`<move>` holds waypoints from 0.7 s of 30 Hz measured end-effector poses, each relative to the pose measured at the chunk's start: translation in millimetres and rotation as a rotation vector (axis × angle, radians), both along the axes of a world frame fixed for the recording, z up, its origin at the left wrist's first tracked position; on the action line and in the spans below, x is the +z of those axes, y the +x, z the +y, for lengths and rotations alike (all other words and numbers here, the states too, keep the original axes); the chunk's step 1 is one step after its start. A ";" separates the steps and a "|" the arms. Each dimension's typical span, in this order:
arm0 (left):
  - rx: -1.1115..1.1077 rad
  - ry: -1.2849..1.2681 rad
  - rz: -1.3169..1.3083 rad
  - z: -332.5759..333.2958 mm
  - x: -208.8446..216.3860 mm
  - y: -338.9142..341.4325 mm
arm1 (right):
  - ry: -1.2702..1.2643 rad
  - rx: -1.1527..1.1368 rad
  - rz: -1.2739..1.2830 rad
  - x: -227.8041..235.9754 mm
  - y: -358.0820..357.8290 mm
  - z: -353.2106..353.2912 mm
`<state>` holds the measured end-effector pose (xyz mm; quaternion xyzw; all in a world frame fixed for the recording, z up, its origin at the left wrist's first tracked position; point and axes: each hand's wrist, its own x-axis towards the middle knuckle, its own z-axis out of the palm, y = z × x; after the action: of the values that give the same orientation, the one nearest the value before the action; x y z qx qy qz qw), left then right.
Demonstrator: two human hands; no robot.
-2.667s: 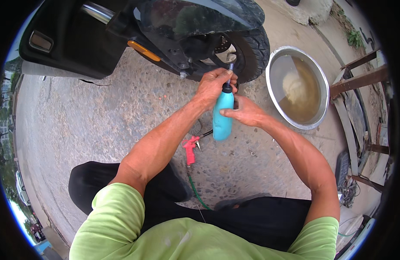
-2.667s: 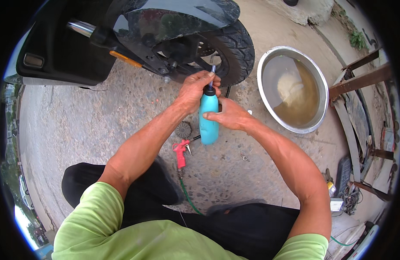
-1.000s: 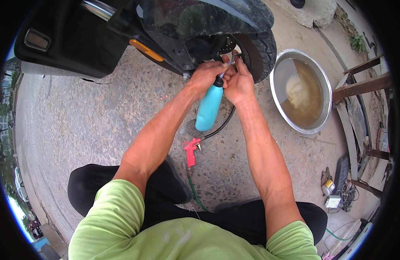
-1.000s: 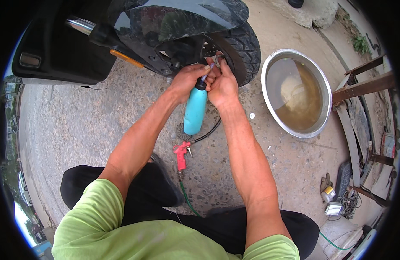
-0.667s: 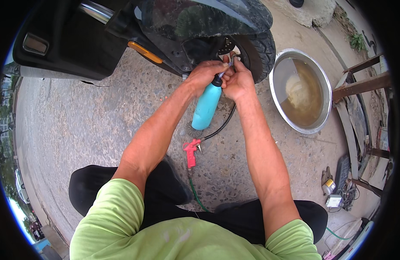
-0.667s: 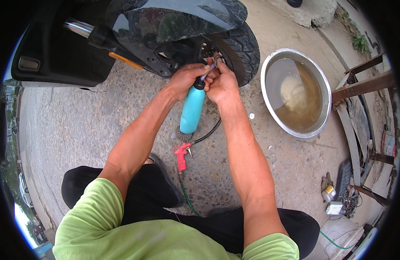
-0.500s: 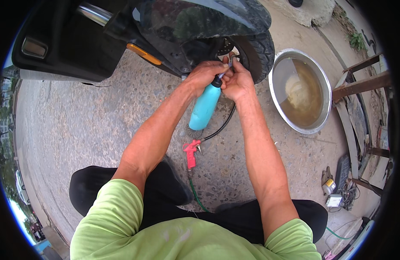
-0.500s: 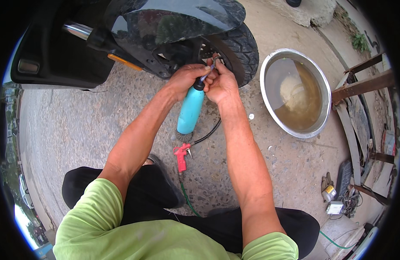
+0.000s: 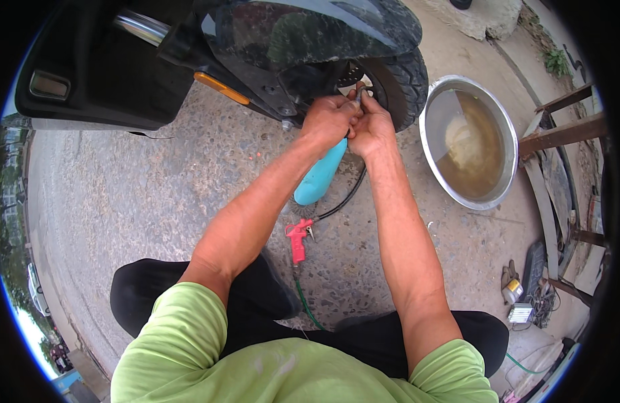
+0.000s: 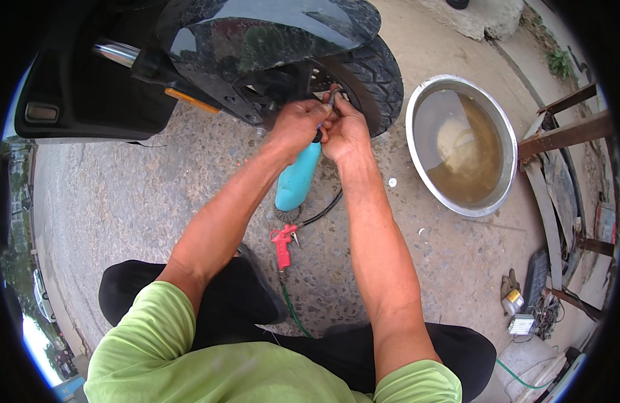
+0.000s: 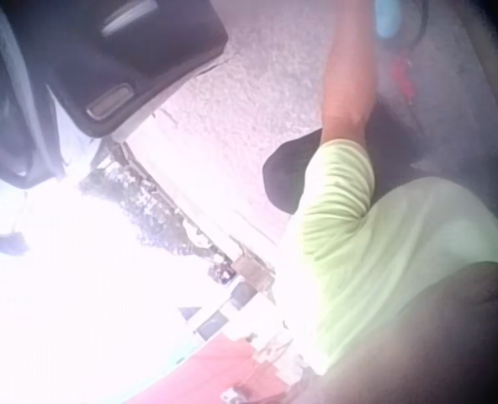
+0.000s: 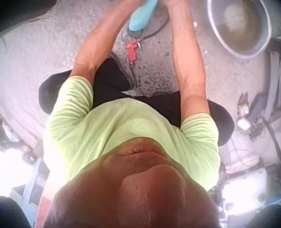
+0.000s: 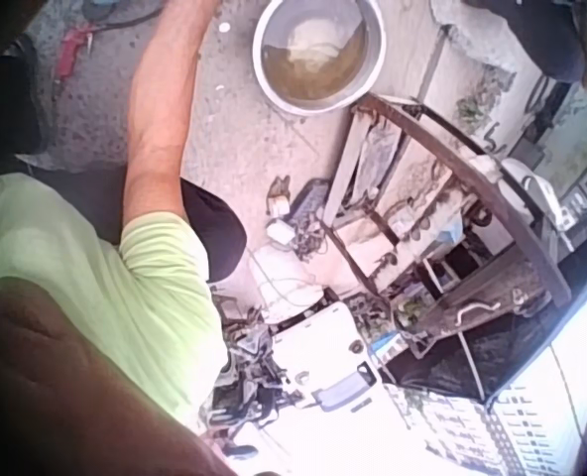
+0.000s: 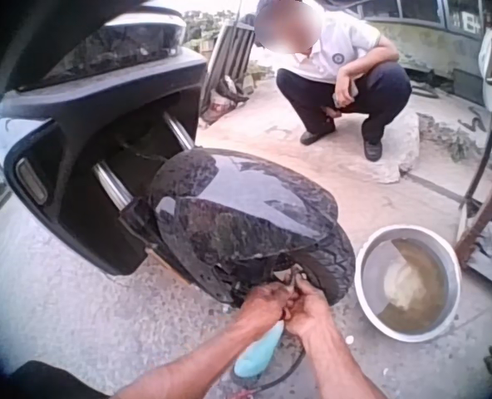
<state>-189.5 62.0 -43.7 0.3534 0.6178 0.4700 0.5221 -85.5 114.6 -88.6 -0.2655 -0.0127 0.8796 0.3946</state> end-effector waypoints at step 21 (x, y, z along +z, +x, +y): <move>0.022 -0.053 0.085 8.6 10.8 2.4 | -0.006 -0.019 0.017 3.7 -2.0 -0.7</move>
<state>-187.1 70.6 -32.9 0.3525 0.6553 0.4438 0.4995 -87.5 113.9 -84.9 -0.2595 -0.0041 0.8779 0.4023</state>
